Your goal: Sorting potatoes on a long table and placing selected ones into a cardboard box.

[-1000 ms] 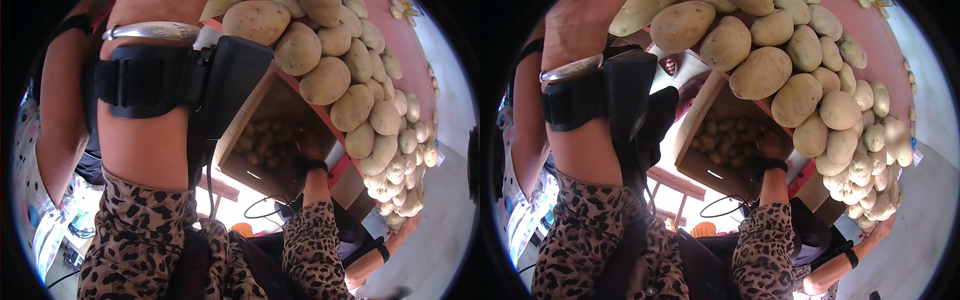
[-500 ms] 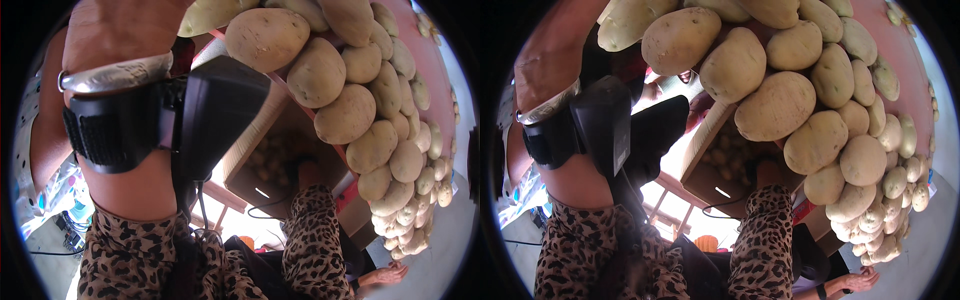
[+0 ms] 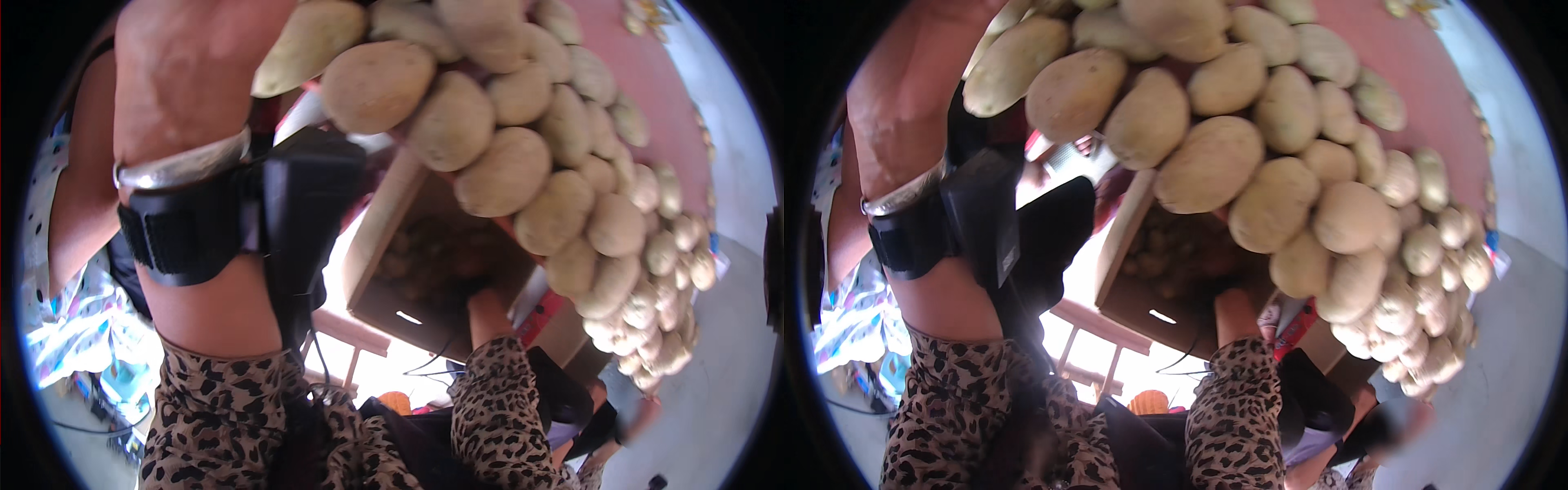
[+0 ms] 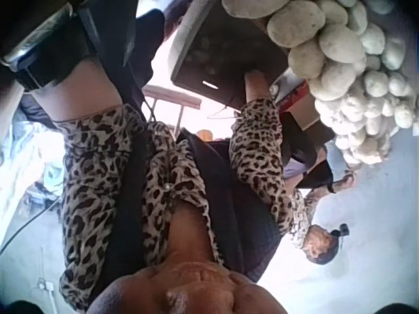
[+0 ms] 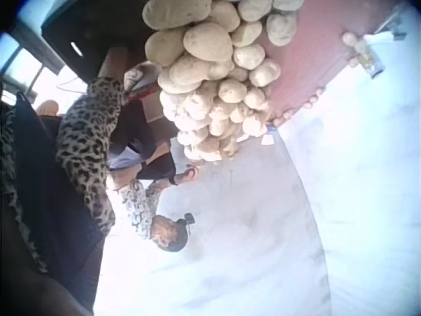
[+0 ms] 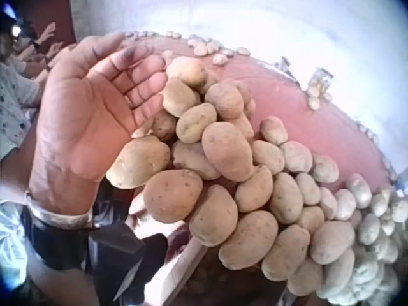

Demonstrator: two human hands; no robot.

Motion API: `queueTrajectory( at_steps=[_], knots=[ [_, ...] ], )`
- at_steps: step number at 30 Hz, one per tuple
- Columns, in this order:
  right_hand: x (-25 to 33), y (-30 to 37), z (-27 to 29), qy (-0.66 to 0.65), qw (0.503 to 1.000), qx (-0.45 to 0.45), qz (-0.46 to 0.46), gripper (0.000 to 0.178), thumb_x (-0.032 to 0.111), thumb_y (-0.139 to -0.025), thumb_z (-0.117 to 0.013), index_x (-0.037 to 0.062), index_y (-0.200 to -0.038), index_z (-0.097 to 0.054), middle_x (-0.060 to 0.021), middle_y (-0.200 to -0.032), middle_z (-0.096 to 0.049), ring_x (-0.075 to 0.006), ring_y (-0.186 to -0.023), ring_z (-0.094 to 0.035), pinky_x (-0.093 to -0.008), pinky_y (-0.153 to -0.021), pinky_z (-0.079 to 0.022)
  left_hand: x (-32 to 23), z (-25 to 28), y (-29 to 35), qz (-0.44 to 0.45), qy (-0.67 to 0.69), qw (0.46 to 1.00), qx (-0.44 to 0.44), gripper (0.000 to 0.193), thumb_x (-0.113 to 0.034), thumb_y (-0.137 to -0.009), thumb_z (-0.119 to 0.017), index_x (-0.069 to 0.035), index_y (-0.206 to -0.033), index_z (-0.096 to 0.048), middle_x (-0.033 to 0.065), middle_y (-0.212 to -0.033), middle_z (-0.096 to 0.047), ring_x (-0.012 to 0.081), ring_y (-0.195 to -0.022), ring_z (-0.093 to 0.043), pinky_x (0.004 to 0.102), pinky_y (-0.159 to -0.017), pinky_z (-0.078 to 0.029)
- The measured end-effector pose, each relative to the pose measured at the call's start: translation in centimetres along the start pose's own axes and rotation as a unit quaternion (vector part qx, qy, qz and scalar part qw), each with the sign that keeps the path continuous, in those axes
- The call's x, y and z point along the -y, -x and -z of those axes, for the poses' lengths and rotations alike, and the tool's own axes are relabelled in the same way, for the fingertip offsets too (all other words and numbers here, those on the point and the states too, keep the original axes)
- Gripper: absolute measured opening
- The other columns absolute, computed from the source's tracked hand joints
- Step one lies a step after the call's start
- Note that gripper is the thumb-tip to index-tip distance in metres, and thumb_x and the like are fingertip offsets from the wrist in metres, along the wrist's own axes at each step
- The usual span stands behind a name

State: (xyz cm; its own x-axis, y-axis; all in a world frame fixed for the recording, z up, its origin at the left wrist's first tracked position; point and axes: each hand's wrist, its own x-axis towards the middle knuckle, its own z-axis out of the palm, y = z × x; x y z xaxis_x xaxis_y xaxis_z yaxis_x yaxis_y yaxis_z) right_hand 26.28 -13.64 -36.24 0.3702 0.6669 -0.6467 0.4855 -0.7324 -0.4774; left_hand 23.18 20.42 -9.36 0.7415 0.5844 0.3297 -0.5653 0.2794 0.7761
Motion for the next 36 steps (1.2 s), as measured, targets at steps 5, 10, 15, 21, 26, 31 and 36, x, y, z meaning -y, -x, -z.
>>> queueTrajectory(
  at_steps=[5, 10, 15, 21, 26, 31, 36],
  knots=[
    [7.3, 2.7, 1.8, 0.064, 0.994, 0.042, 0.075, 0.058, 0.018, -0.07, -0.071, 0.0128, -0.123, -0.047, -0.0134, -0.116, -0.054, -0.0306, -0.106, -0.054, -0.0379, -0.084, -0.046, -0.3, 3.8, -1.6, 0.051, 0.094, 0.994, -0.028, 0.029, -0.026, -0.09, -0.049, 0.001, -0.097, -0.054, 0.0142, -0.094, -0.06, 0.0239, -0.089, -0.059, 0.0342, -0.082, -0.047],
    [13.8, 8.2, 5.8, 0.047, 0.987, -0.029, 0.151, 0.067, 0.013, -0.062, -0.076, 0.0143, -0.122, -0.047, -0.0141, -0.107, -0.054, -0.0311, -0.098, -0.056, -0.0389, -0.077, -0.049, -1.1, 6.2, -2.0, 0.132, 0.2, 0.97, 0.037, 0.032, -0.023, -0.089, -0.049, 0.004, -0.105, -0.052, 0.0204, -0.104, -0.06, 0.0292, -0.097, -0.059, 0.037, -0.089, -0.045],
    [18.2, 16.0, 14.3, 0.053, 0.959, -0.182, 0.211, 0.062, 0.004, -0.06, -0.07, 0.014, -0.118, -0.051, -0.0146, -0.11, -0.052, -0.033, -0.096, -0.056, -0.0369, -0.074, -0.051, -1.7, 6.0, -1.4, 0.122, 0.158, 0.979, -0.042, 0.031, -0.023, -0.089, -0.049, 0.004, -0.104, -0.052, 0.0186, -0.101, -0.06, 0.0278, -0.096, -0.059, 0.0357, -0.086, -0.046],
    [16.4, 20.9, 23.6, 0.272, 0.868, -0.407, 0.081, 0.063, -0.007, -0.055, -0.065, 0.0123, -0.114, -0.056, -0.0194, -0.109, -0.054, -0.0337, -0.091, -0.059, -0.0367, -0.071, -0.052, -1.2, 5.4, -1.4, 0.125, 0.17, 0.976, -0.052, 0.031, -0.024, -0.088, -0.052, 0.004, -0.102, -0.054, 0.017, -0.098, -0.061, 0.0264, -0.093, -0.06, 0.0349, -0.085, -0.046],
    [12.3, 18.0, 26.7, 0.43, 0.843, -0.314, 0.072, 0.049, -0.001, -0.061, -0.06, 0.0139, -0.108, -0.06, -0.0089, -0.098, -0.058, -0.027, -0.089, -0.056, -0.0357, -0.07, -0.049, -0.9, 5.0, -1.7, 0.118, 0.172, 0.976, -0.065, 0.031, -0.024, -0.089, -0.051, 0.004, -0.102, -0.054, 0.0169, -0.098, -0.061, 0.0263, -0.093, -0.06, 0.0352, -0.085, -0.046],
    [12.2, 17.5, 26.8, 0.383, 0.882, -0.269, 0.051, 0.044, 0.0, -0.064, -0.058, 0.0121, -0.106, -0.06, -0.0041, -0.093, -0.058, -0.0251, -0.089, -0.056, -0.0355, -0.069, -0.049, -0.8, 4.7, -1.5, 0.113, 0.163, 0.976, -0.084, 0.031, -0.024, -0.089, -0.05, 0.004, -0.102, -0.053, 0.017, -0.098, -0.061, 0.0263, -0.093, -0.06, 0.0355, -0.085, -0.046],
    [13.5, 18.0, 28.5, 0.257, 0.911, -0.305, 0.103, 0.04, 0.001, -0.068, -0.058, 0.0084, -0.107, -0.059, -0.0082, -0.091, -0.059, -0.0263, -0.083, -0.057, -0.0363, -0.066, -0.047, -1.2, 4.8, -1.6, 0.117, 0.15, 0.978, -0.089, 0.03, -0.023, -0.09, -0.048, 0.005, -0.101, -0.053, 0.018, -0.1, -0.06, 0.0266, -0.092, -0.059, 0.0358, -0.085, -0.046]
  ],
)
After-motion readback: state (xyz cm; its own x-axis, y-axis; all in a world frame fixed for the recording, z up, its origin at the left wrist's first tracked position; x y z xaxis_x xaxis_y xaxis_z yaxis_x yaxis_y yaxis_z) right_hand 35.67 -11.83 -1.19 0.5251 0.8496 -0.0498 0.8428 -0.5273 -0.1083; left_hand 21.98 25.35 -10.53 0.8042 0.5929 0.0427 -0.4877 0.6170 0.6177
